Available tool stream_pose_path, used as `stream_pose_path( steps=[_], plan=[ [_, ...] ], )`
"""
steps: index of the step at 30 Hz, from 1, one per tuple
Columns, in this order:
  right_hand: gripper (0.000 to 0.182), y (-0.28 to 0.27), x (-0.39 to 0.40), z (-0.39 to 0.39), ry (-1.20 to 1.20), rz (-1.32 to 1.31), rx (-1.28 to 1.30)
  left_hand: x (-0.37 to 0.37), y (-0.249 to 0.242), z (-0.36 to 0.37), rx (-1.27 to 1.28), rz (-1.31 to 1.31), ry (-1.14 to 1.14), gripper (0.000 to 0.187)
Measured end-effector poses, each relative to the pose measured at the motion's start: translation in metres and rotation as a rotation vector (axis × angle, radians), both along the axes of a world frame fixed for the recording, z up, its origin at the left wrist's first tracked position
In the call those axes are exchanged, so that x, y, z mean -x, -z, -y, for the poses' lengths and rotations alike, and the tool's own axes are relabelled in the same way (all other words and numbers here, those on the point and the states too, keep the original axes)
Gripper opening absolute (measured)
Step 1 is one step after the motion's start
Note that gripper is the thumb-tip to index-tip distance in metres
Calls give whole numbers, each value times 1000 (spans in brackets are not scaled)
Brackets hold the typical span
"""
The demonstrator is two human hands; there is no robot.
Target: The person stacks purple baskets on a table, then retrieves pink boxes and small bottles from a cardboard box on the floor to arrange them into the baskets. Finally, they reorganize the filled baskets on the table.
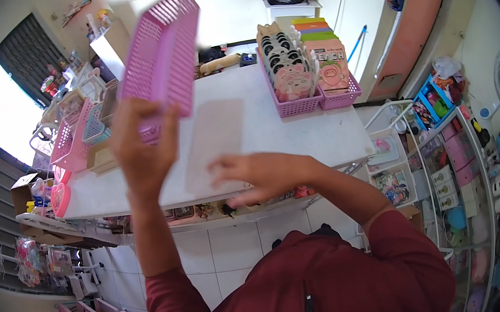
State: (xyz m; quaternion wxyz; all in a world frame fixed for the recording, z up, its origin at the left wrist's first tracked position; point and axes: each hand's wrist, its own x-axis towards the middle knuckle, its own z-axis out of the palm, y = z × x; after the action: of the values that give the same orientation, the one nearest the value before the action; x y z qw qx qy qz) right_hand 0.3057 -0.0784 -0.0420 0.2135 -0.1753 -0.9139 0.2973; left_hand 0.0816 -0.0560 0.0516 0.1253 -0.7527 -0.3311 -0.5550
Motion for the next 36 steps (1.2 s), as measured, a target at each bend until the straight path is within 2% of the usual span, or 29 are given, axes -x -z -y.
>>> stream_pose_path(
  steps=[2, 5, 7, 8, 12, 14, 15, 17, 18, 20, 21, 23, 25, 26, 31, 33, 34, 35, 36],
  plan=[
    [41, 7, -37, 22, -178, 15, 242, -22, 39, 2, 55, -56, 88, 19],
    [36, 13, -82, 47, -41, 121, 324, -47, 90, -3, 170, -97, 156, 18],
    [35, 17, -102, 48, 58, 97, 337, -61, 112, -2, 250, -127, 176, 17],
    [33, 21, -110, 49, 153, 74, 348, -68, 117, 1, 256, -127, 182, 17],
    [32, 41, -131, 54, 283, -57, 464, -81, 132, 13, 381, -293, 180, 23],
    [31, 44, -136, 59, 374, -112, 515, -74, 119, 20, 234, -333, 134, 47],
    [31, 41, -135, 59, 373, -107, 520, -71, 118, 22, 239, -329, 133, 47],
    [37, 32, -120, 51, 553, -169, 345, -62, 117, 24, 281, -7, 47, 63],
    [37, 32, -109, 45, 554, -172, 347, -56, 128, 18, 283, -11, 48, 63],
    [48, 35, -85, 35, 641, -380, 220, -48, 165, 9, 742, 240, 307, 73],
    [48, 40, -79, 30, 643, -380, 228, -51, 166, 16, 791, 182, 308, 71],
    [55, 52, -76, 20, 708, -283, 31, -70, 165, 34, 722, 102, 219, 68],
    [55, 54, -83, 21, 706, -268, 68, -79, 165, 43, 567, -31, 88, 61],
    [56, 56, -86, 22, 699, -252, 105, -79, 167, 46, 573, -28, 88, 61],
    [59, 69, -89, 15, 656, -285, 54, -75, 188, 40, 667, 140, 176, 58],
    [68, 84, -86, 11, 620, -328, 15, -77, 194, 42, 759, 228, 234, 70],
    [76, 84, -89, 23, 657, -324, -111, -76, 202, 42, 621, 68, -19, 74],
    [77, 91, -90, 35, 763, -325, -322, -81, 199, 50, 577, 158, -1, 74],
    [71, 91, -94, 54, 794, -311, -368, -79, 200, 55, 412, 134, -136, 74]
  ],
)
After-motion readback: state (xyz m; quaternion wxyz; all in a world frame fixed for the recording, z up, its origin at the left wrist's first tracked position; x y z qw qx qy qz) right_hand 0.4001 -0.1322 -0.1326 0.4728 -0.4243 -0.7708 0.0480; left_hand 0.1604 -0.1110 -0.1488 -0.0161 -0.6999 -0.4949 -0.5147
